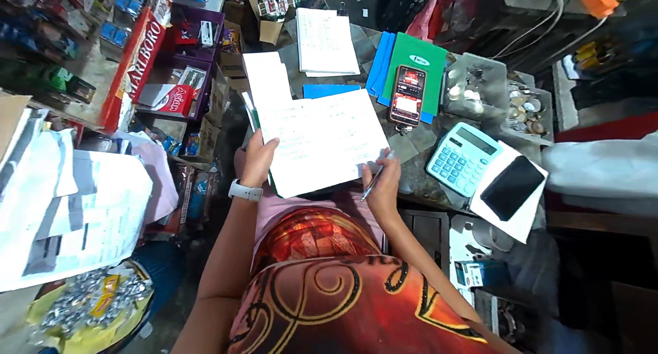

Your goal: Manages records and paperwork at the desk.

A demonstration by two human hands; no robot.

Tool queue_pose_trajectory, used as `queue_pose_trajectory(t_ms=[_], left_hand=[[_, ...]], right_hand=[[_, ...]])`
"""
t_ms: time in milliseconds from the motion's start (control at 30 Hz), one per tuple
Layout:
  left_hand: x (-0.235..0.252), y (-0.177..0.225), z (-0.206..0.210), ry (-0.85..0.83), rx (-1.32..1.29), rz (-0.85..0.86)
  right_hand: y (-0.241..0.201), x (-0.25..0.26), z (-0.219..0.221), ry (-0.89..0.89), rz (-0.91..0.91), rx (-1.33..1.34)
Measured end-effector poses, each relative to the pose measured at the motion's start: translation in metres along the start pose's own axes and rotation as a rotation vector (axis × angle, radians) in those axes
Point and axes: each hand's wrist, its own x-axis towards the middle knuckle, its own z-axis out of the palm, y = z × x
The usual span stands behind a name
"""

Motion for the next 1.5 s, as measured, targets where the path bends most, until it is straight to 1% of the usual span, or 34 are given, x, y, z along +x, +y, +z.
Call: queue_pose_trajectory(t_ms=[200,267,400,500,767,900,1000,1100,1233,1367,1500], left_hand=[[0.001,0.002,-0.001,-0.018,-0.064,-0.041],[0.001,0.001,-0.003,-0.053,-0.082,-0.038],[0.0,0.004,-0.005,-0.08,-0.082,-0.061],[-0.006,0.007,-0.005,-0.067,-0.05,-0.068],[0.001,0.002,-0.005,-0.032,-0.101,-0.025],[0.0,0.002,-0.003,0.024,-0.067,0.006],[0.0,-0.001,-0.003,0.051,-0.073,0.054],[0.001,-0.004,-0.005,0.081,-0.092,0.062],[0.002,-0.007,-0.005,0.087,-0.135,0.056],[0.0,-0.005,-0.004,0.063,-0.11,0.064],[0.0,-0.004,-0.003,0.048,-0.137,0.043]], right_hand=[[-0.002,0.001,-0.004,-0.039,0.057,-0.102],[-0.003,0.002,-0.005,-0.071,0.08,-0.113],[-0.006,0.002,-0.006,-0.07,0.073,-0.13],[-0.009,0.001,-0.005,-0.056,0.078,-0.133],[-0.01,-0.003,-0.002,-0.052,0.088,-0.156],[-0.011,-0.008,0.0,-0.022,0.074,-0.168],[-0.01,-0.011,0.002,-0.01,0.059,-0.167],[-0.009,-0.012,0.004,0.0,0.051,-0.171],[-0.007,-0.012,0.003,-0.015,0.065,-0.17],[-0.009,-0.01,0.0,-0.053,0.075,-0.149],[-0.01,-0.009,-0.001,-0.05,0.068,-0.142]])
